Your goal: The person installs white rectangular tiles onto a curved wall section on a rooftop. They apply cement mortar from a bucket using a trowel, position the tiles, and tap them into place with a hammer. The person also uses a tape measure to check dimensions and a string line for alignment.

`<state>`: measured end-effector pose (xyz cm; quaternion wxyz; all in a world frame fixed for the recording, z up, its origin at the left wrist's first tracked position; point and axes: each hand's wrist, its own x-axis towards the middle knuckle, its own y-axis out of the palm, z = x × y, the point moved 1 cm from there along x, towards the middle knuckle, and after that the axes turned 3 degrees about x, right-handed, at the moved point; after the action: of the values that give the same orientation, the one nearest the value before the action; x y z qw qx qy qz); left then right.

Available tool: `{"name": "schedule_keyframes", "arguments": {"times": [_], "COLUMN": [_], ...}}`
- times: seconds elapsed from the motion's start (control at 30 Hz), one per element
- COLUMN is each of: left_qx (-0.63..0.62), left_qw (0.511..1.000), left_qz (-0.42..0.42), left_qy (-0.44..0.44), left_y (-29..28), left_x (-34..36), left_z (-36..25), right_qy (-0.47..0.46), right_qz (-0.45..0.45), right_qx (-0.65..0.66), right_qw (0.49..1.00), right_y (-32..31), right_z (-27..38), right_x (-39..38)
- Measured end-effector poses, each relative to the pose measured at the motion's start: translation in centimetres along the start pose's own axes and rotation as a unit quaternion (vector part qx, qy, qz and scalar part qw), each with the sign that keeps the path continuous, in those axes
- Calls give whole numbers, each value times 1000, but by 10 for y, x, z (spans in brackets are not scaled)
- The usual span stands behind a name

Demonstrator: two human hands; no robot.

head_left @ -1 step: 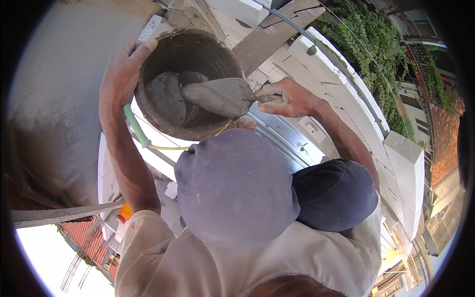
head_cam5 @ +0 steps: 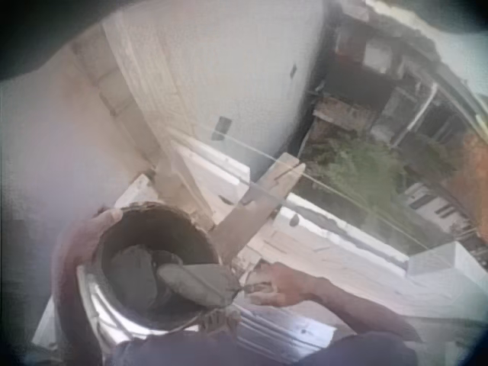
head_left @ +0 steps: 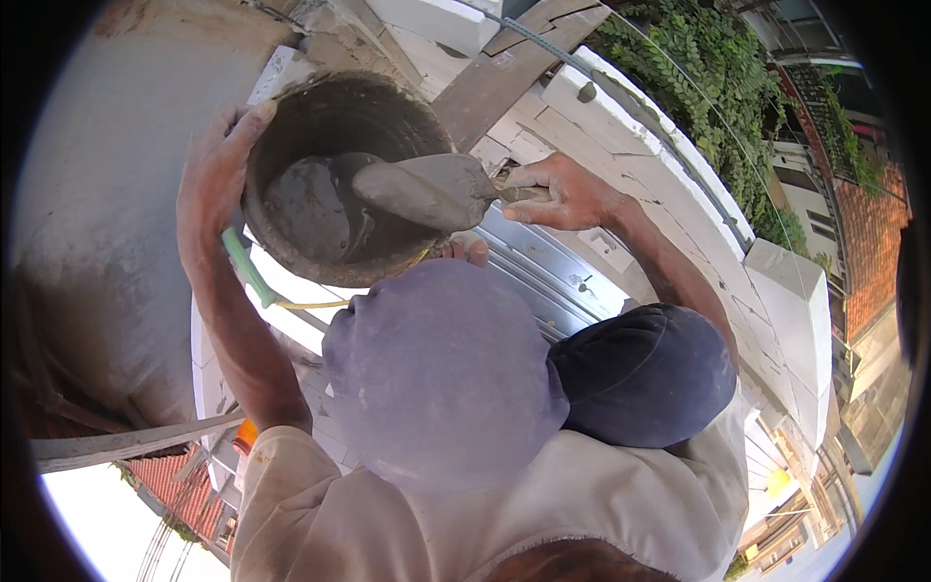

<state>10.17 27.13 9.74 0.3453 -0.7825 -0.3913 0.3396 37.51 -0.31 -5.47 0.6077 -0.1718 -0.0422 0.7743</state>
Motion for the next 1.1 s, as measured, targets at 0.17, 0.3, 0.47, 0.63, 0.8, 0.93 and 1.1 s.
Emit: {"name": "schedule_keyframes", "arguments": {"times": [0.17,0.3,0.47,0.63,0.8,0.93,1.1], "left_qx": [-153,-202,-168,-149,-151,-155,-147], "left_qw": [987,976,984,987,987,986,987], "left_qz": [51,77,56,49,48,50,61], "left_qy": [-15,-31,-29,-33,-37,-37,-28], "left_y": [-4,-18,-16,-15,-17,-14,-8], "left_x": [9,9,13,14,8,8,17], "left_z": [42,58,46,42,43,41,33], "right_qy": [115,231,262,261,378,387,475], "right_qz": [-133,-243,-373,-377,-457,-529,-449], "right_qx": [-18,1,-311,-539,-425,-227,-147], "right_qw": [984,942,834,707,684,721,742], "right_y": [-35,-63,-72,-51,0,26,25], "right_z": [-19,-18,-39,-59,-53,-37,-17], "right_x": [-121,-221,-298,-321,-335,-290,-237]}}
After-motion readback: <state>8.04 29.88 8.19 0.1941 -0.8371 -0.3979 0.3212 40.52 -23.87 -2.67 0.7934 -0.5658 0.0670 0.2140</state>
